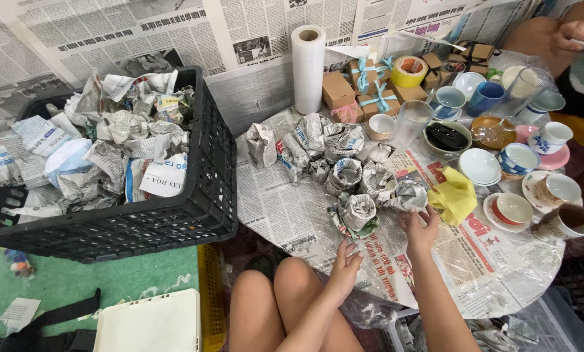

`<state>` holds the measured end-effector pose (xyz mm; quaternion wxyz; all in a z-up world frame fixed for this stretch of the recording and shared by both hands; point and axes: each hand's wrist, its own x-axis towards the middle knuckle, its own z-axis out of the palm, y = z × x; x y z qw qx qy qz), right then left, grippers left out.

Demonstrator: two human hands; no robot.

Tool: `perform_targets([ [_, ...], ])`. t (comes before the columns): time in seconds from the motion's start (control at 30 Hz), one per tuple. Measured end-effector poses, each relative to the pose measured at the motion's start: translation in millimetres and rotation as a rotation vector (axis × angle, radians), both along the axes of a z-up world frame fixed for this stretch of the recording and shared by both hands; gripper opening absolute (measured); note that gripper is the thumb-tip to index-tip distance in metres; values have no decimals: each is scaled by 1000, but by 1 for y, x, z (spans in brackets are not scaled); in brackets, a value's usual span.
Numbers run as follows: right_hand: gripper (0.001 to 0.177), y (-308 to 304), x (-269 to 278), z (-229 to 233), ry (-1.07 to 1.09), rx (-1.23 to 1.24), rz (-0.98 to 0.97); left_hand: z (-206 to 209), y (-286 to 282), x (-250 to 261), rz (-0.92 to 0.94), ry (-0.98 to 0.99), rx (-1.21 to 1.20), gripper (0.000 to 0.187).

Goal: The person sits at a table and wraps small ceramic bowls and a glass tumbler with newspaper. They pick up each item, fold a sheet of newspaper around it, and place the wrapped item on the table. The process is repeated for several items.

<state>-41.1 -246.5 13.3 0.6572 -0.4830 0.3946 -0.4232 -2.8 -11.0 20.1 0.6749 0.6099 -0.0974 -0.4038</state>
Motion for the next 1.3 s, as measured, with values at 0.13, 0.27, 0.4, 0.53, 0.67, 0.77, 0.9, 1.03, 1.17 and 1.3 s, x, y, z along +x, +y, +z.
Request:
perform_targets([
  [0.13, 88, 11, -18, 25, 289, -229, 14, -9, -8, -8, -2, -5, -24, 78],
  [0.27, 111, 7, -12, 35, 725, -876, 44, -18, -12, -11, 2, 0, -36, 80],
  [0.4, 118, -20, 18, 31, 588, -865, 106, -25, -9, -12, 3, -19, -20, 78],
  [0.53, 97, -27, 31, 19, 644, -845, 32, -31, -5, -10, 17, -35, -30, 74],
  [0.67, 93, -21, 31, 16, 635, -884, -14, -36, -7, -11, 15, -35, -70, 70],
  [0.77, 89, -20, 29, 30, 654, -936, -30, -29, -16, -12, -29, -102, -143, 67],
  [0.9, 77, -24, 31, 63, 548, -846, -52, -2, -21, -6, -140, -166, -134, 49],
  [1.03, 87, -60, 76, 110, 499, -965, -23, 37, -25, 2, -243, -129, -176, 43],
  [1.17, 97, -94, 133, 129, 583, -911, 3, 62, -24, 14, -347, -140, -142, 40],
  [1.3, 81, -108, 158, 108, 729, -736, 70, 64, -23, 25, -286, -94, -222, 35],
])
